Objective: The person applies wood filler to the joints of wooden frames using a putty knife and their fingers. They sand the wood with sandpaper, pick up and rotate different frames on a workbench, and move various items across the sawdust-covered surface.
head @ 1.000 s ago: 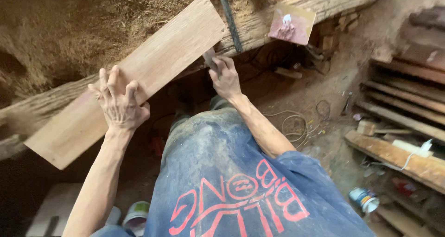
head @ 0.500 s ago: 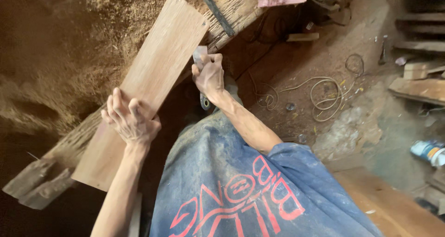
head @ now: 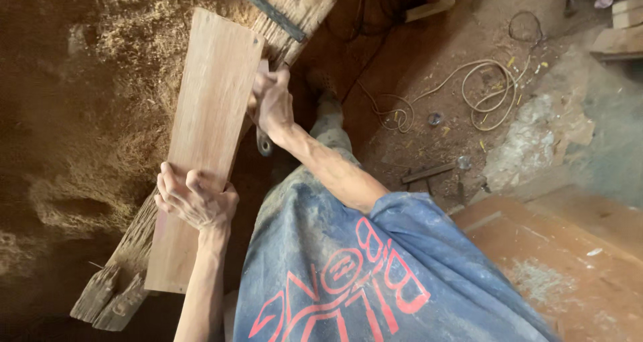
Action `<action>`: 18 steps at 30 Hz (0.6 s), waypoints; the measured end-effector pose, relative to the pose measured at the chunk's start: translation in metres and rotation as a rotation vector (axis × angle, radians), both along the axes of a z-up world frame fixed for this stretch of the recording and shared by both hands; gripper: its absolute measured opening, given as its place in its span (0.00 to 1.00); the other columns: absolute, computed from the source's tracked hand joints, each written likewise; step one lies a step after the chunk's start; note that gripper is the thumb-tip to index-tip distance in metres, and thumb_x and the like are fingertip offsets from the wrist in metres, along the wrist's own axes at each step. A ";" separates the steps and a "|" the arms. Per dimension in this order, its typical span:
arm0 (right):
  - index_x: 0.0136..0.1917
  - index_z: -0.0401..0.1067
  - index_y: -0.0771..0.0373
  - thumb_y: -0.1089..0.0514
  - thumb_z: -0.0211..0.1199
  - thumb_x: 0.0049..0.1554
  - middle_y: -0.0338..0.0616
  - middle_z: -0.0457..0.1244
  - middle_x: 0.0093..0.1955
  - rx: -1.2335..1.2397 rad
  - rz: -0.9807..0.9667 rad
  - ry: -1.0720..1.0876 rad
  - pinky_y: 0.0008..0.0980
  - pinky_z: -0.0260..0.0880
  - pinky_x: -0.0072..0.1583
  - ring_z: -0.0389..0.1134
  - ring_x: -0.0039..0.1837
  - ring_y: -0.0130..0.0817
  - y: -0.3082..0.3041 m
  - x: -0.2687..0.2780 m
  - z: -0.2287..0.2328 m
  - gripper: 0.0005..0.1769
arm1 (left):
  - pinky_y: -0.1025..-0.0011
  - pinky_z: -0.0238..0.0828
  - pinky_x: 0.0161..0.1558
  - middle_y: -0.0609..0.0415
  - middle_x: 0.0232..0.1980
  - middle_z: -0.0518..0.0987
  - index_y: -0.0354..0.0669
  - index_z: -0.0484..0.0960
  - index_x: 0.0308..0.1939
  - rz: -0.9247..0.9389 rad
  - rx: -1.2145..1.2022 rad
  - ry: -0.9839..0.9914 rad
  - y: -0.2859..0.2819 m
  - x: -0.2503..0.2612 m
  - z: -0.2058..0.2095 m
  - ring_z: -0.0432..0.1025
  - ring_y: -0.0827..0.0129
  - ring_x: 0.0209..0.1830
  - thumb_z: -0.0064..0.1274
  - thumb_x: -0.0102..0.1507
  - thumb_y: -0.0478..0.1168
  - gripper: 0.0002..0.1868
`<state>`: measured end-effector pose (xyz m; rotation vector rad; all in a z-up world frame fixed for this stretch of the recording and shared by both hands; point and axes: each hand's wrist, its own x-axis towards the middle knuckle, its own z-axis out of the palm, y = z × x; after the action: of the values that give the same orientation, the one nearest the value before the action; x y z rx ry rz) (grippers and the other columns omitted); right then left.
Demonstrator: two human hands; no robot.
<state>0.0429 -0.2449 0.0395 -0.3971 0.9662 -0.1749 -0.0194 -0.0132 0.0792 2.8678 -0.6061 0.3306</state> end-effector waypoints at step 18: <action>0.46 0.64 0.61 0.40 0.31 0.64 0.48 0.68 0.40 -0.554 0.881 0.518 0.27 0.70 0.29 0.65 0.33 0.37 0.020 0.009 -0.082 0.27 | 0.43 0.50 0.70 0.38 0.77 0.58 0.50 0.60 0.60 -0.011 0.046 0.044 0.006 0.003 -0.007 0.56 0.42 0.76 0.71 0.51 0.41 0.40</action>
<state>0.0521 -0.2249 -0.0422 -1.3864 1.1519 0.5003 -0.0164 -0.0076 0.0722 2.9056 -0.6296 0.2548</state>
